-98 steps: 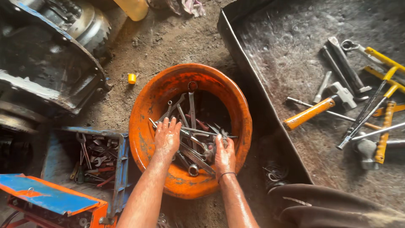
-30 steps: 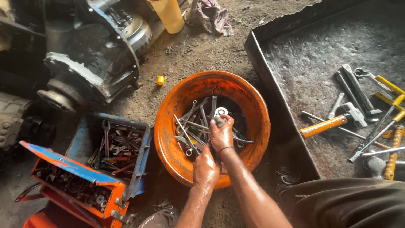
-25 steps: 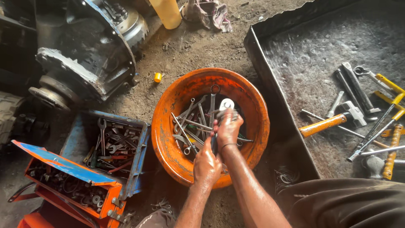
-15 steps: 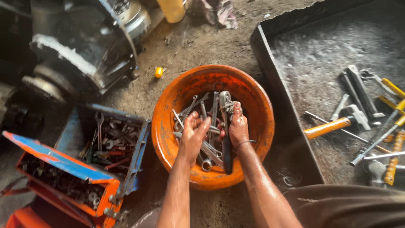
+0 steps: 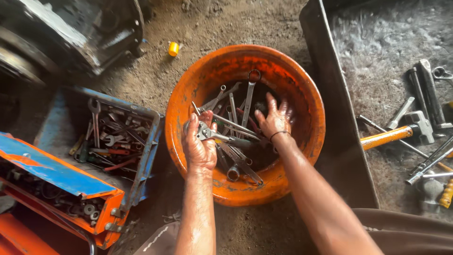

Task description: The person sits on the ground and scrubs various metal tools with a cloth in an orange bucket filled with liquid. They handle wrenches, pliers, and other tools one by one, wiping them before placing them on a nearby metal tray.

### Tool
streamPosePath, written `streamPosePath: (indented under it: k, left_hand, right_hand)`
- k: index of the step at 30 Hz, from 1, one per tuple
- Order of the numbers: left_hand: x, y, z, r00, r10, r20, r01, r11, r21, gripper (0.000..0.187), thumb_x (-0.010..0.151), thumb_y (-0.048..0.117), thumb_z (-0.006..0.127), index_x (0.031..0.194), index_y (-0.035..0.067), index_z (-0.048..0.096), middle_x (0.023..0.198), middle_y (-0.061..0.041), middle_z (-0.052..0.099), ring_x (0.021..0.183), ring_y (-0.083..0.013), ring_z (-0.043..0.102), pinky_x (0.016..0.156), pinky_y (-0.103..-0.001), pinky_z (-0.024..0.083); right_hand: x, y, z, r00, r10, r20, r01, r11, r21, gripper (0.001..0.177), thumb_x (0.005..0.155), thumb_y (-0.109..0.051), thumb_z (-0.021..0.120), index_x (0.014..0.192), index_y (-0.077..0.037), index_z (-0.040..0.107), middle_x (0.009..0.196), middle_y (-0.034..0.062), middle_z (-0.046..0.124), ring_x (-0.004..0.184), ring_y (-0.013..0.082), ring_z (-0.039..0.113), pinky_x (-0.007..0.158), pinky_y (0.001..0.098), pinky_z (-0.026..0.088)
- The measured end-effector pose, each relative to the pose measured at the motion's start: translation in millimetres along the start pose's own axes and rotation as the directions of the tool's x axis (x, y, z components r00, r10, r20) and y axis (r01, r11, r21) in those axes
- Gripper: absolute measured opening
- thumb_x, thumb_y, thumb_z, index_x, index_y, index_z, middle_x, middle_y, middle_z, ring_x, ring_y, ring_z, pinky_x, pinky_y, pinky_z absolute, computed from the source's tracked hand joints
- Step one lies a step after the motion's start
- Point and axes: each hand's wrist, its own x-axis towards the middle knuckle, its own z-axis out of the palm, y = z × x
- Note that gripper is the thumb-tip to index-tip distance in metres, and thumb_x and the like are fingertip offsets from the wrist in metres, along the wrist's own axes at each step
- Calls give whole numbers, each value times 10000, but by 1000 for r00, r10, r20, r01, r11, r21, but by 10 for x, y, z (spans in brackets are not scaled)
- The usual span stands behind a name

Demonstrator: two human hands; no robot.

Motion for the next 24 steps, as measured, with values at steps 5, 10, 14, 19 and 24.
streamPosePath:
  k: [5,10,14,19,24]
  left_hand:
    - [-14,-15,4,992,30,-125,-34,999,-31,193,882,196,744,1017,169,609,916,-29,667,937,-213,684,839,-426,515]
    - [113,-146,-33,973,82,-217,-123,976,-180,175,889,198,737,975,142,595,845,-23,616,815,-178,651,722,-364,552]
    - [-2,-292,100,956,253,-147,-270,957,-106,173,939,146,742,971,75,587,864,-42,603,763,-159,582,676,-323,495]
    - [-483,-459,459,951,298,-82,-295,954,54,186,889,32,721,1000,86,582,905,-58,625,805,-144,584,765,-291,496]
    - [-752,-335,643,915,370,162,-369,929,-36,199,872,-51,639,1020,56,562,930,-122,622,873,-190,583,864,-327,524]
  right_hand:
    - [188,280,171,988,-35,153,49,995,-88,798,677,-230,793,1446,-217,580,1209,208,726,1116,382,714,985,448,557]
    - [-155,155,-247,998,55,3,-53,943,328,389,966,-343,704,1251,-86,635,1118,156,748,1050,296,729,914,415,560]
    - [-769,-396,-142,902,320,289,-340,115,934,315,961,-416,552,1116,-142,546,1031,47,676,898,223,689,776,443,630]
    - [-971,-834,-204,836,423,349,-356,-65,932,371,973,-454,562,1086,-134,713,1021,42,702,863,158,659,741,371,572]
    - [-987,-912,-351,777,445,446,-277,-395,876,290,947,-361,661,1044,-89,685,928,57,700,801,194,680,737,402,592]
